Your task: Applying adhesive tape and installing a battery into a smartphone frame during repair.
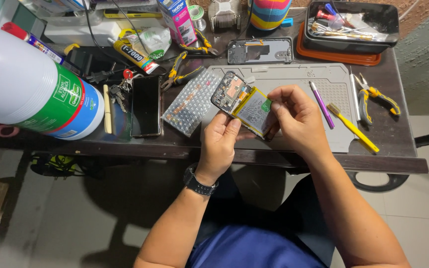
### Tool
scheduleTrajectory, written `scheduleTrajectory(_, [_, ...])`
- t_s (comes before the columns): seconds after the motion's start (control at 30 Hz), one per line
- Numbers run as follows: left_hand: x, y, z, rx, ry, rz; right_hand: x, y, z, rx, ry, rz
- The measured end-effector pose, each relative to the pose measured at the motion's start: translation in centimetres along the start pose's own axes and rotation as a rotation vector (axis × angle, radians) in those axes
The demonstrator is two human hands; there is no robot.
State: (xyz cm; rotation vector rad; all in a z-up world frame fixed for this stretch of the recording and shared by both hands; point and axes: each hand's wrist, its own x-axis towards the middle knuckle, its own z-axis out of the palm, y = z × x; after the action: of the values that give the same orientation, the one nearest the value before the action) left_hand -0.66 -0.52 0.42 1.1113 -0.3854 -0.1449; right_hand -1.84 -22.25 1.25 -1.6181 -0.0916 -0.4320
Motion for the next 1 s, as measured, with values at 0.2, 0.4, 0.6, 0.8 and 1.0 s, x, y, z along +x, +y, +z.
scheduleTrajectory(0.2, [-0.1,-0.1,-0.1,0.031,-0.019,0.012,-0.2,-1.3,0.6,-0.018,0.031,-0.022])
scheduleTrajectory(0.4, [0.0,0.1,0.1,-0.002,0.001,0.005,-0.6,-2.2,0.9,-0.046,0.052,-0.03])
scheduleTrajectory(0.6, [0.1,-0.3,-0.2,-0.002,-0.004,-0.005,-0.2,-1.4,0.8,-0.002,0.061,-0.057])
scheduleTrajectory(0.8, [0.1,0.1,-0.2,0.015,-0.009,-0.009,-0.3,-1.1,1.0,0.006,0.044,-0.063])
scheduleTrajectory(1.0, [0.0,-0.2,-0.1,0.0,-0.003,-0.008,-0.3,-1.9,1.0,-0.034,0.028,-0.029])
